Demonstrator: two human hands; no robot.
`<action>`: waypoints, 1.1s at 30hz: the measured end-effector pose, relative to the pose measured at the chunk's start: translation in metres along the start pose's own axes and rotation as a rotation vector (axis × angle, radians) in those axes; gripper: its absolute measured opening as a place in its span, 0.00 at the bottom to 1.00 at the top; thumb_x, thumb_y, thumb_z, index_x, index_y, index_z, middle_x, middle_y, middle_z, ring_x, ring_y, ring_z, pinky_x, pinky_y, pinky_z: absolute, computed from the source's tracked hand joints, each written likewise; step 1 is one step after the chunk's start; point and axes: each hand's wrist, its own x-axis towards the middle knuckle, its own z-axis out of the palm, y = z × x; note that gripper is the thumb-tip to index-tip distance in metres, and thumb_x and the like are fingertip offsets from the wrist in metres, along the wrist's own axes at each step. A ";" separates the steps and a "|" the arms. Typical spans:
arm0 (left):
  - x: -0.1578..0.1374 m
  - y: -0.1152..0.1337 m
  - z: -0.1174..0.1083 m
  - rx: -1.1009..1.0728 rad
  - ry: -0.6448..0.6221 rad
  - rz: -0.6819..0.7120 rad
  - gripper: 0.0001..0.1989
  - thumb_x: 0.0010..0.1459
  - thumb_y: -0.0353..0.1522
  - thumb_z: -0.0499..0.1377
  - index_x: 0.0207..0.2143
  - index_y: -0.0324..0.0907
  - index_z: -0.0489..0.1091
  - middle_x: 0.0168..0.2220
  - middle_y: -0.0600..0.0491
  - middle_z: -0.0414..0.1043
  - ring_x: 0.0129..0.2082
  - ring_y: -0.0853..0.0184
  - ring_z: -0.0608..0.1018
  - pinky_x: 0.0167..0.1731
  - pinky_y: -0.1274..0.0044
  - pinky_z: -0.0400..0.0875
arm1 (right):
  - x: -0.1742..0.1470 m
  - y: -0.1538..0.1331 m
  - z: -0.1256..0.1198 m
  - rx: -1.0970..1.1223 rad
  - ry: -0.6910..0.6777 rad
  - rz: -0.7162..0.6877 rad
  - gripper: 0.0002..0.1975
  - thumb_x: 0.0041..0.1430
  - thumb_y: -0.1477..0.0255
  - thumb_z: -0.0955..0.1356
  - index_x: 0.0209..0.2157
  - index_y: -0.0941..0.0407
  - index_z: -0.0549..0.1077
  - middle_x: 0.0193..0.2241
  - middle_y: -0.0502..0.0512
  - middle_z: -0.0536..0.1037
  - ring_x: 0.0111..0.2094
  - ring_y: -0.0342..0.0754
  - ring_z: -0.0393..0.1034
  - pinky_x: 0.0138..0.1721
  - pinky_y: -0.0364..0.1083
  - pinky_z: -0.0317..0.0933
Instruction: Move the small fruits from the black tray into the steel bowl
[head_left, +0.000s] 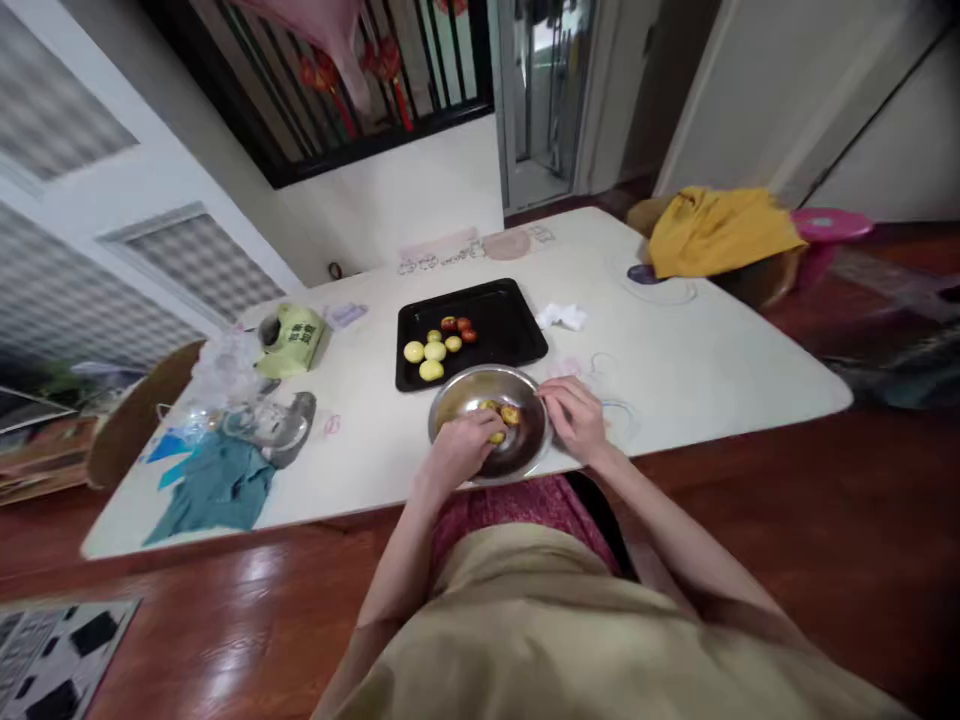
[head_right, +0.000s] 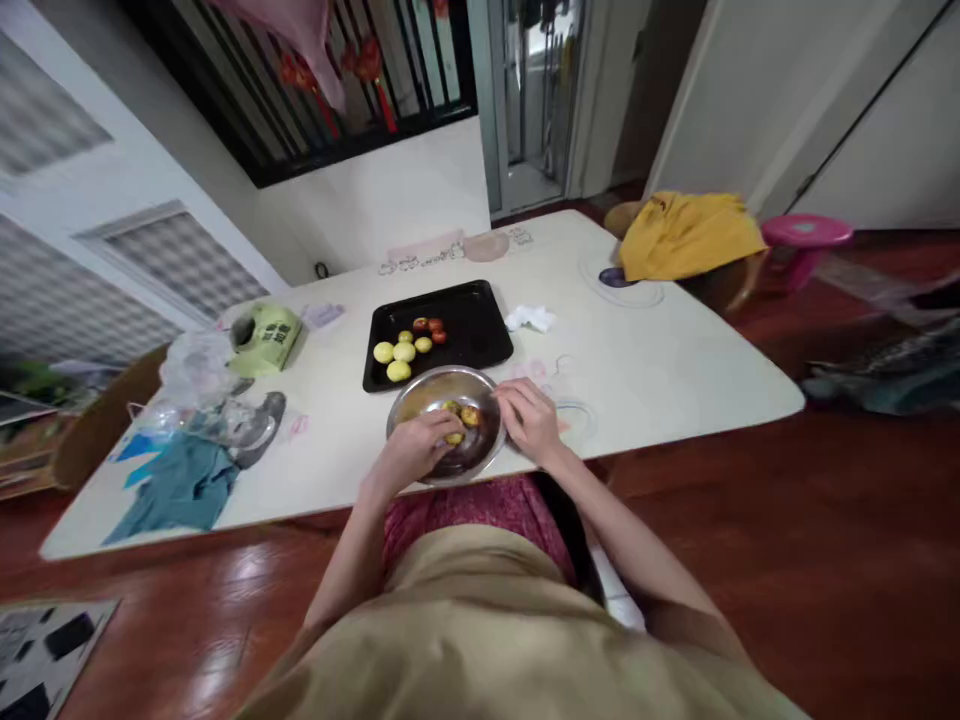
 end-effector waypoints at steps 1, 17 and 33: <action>0.000 -0.001 0.001 0.002 0.008 0.003 0.12 0.69 0.25 0.60 0.50 0.44 0.78 0.55 0.51 0.81 0.55 0.58 0.83 0.54 0.68 0.81 | 0.000 0.000 0.000 0.002 -0.001 0.005 0.11 0.74 0.74 0.64 0.41 0.54 0.79 0.38 0.59 0.83 0.41 0.53 0.78 0.43 0.54 0.73; -0.024 -0.049 0.023 -0.305 0.872 0.033 0.06 0.71 0.31 0.61 0.43 0.42 0.79 0.42 0.48 0.84 0.44 0.62 0.84 0.48 0.69 0.81 | 0.004 -0.006 -0.004 0.042 -0.019 0.046 0.12 0.74 0.72 0.64 0.40 0.53 0.79 0.37 0.58 0.83 0.39 0.53 0.78 0.42 0.54 0.72; -0.027 -0.059 0.048 -0.443 1.038 -0.059 0.09 0.73 0.30 0.57 0.42 0.42 0.78 0.39 0.49 0.82 0.41 0.64 0.83 0.45 0.72 0.78 | 0.091 0.040 0.028 0.014 -0.385 0.168 0.10 0.72 0.69 0.64 0.43 0.53 0.79 0.45 0.59 0.80 0.44 0.53 0.77 0.40 0.50 0.72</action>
